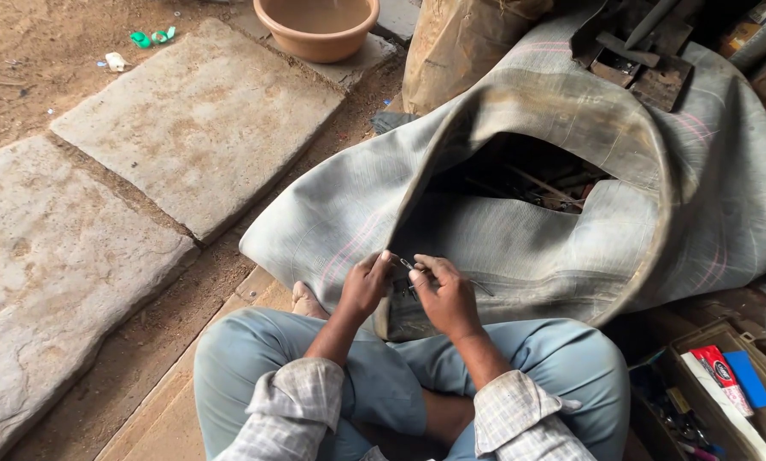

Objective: Repairing or inspecting a motorcycle inner tube by handling the valve area.

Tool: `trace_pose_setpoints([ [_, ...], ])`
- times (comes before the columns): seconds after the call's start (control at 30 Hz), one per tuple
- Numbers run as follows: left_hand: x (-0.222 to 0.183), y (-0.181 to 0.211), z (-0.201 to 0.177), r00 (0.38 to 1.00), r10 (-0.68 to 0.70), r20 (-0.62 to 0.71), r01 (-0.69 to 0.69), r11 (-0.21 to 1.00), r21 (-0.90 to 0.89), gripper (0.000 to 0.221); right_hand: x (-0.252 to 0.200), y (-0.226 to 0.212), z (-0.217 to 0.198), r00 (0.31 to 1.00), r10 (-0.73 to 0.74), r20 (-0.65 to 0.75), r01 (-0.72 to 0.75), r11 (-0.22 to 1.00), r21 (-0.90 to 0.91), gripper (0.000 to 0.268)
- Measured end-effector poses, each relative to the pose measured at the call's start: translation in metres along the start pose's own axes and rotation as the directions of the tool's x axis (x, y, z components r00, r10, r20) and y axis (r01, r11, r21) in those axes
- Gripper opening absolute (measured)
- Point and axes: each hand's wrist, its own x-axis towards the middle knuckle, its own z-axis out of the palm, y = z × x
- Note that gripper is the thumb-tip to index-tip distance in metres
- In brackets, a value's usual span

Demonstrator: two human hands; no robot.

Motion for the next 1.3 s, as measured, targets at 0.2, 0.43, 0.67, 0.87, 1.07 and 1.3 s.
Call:
trace_pose_setpoints([
  [0.2, -0.027, 0.027, 0.006, 0.882, 0.467, 0.058, -0.467, 0.852, 0.236, 0.043, -0.004, 0.010, 0.005, 0.994, 0.072, 0.079, -0.059, 0.987, -0.152, 0.024],
  [0.43, -0.025, 0.018, 0.004, 0.753, 0.651, 0.099, -0.549, 0.538, 0.639, 0.024, 0.002, 0.004, -0.005, 0.983, -0.073, 0.166, 0.105, 0.975, -0.196, 0.022],
  [0.67, -0.023, -0.009, 0.028, 0.749, 0.663, 0.017, -0.389, 0.419, 0.820, 0.026, 0.008, 0.013, 0.009, 0.993, -0.086, -0.084, 0.066, 0.973, -0.220, 0.014],
  [0.87, -0.030, 0.007, 0.035, 0.919, 0.387, -0.072, -0.186, 0.588, 0.787, 0.033, 0.009, 0.023, 0.012, 0.999, 0.025, -0.045, -0.021, 0.996, 0.084, 0.012],
  [1.07, -0.001, 0.024, 0.007, 0.942, 0.307, -0.138, -0.160, 0.769, 0.619, 0.030, 0.002, 0.029, 0.012, 0.944, 0.274, 0.183, -0.298, 0.947, 0.117, 0.019],
  [1.3, 0.007, 0.066, 0.022, 0.997, 0.077, 0.014, -0.072, 0.838, 0.540, 0.034, -0.009, 0.014, 0.038, 0.921, 0.372, 0.113, -0.381, 0.921, 0.080, 0.025],
])
